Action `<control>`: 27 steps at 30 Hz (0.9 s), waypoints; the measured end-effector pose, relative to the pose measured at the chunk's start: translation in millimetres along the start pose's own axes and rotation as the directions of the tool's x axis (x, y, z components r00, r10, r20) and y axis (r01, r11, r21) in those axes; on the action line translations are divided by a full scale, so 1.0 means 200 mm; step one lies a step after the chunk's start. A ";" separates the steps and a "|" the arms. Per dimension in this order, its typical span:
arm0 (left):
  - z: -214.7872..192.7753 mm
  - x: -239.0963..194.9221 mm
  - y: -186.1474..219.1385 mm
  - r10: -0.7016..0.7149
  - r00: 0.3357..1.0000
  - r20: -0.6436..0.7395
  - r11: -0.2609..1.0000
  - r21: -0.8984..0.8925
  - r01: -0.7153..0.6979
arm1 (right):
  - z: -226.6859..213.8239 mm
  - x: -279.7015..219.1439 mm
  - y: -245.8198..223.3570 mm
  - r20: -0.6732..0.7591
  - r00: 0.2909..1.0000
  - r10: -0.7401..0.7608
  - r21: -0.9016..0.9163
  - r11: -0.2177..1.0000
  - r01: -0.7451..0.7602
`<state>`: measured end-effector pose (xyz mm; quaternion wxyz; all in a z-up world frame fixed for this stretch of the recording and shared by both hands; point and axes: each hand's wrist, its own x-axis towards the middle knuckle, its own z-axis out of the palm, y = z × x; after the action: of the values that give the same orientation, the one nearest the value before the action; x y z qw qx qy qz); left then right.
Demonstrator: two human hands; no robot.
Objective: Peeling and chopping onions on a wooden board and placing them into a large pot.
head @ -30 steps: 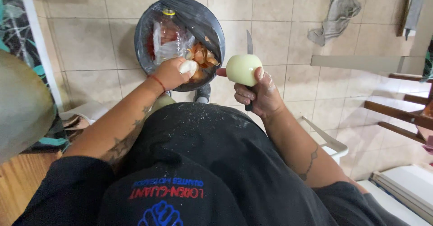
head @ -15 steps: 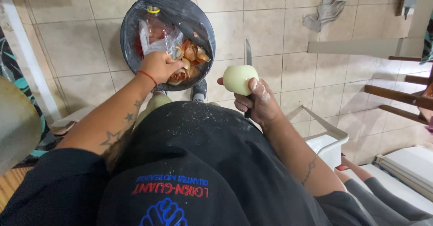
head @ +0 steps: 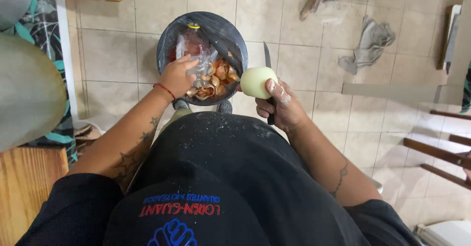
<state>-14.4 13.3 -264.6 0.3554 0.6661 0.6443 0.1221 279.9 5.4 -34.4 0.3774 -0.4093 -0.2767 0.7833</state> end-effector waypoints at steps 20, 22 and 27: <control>-0.37 -0.41 0.71 0.214 0.975 0.055 0.367 -0.930 -0.028 | 0.19 0.00 0.00 -0.006 0.999 0.034 -0.554 0.832 -0.032; -0.40 -0.51 0.78 0.102 0.993 0.066 0.380 -0.925 0.022 | 0.25 0.00 0.03 0.013 0.997 0.081 -0.608 0.792 -0.056; -0.48 -0.79 0.69 -0.084 0.983 0.162 0.072 -0.983 0.168 | 0.18 0.05 0.21 0.143 0.977 0.156 -0.514 0.856 -0.061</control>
<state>10.8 -94.8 -62.2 0.7406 0.1952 0.4351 0.4733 229.8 -14.4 -50.9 0.1850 -0.4367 -0.4819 0.7367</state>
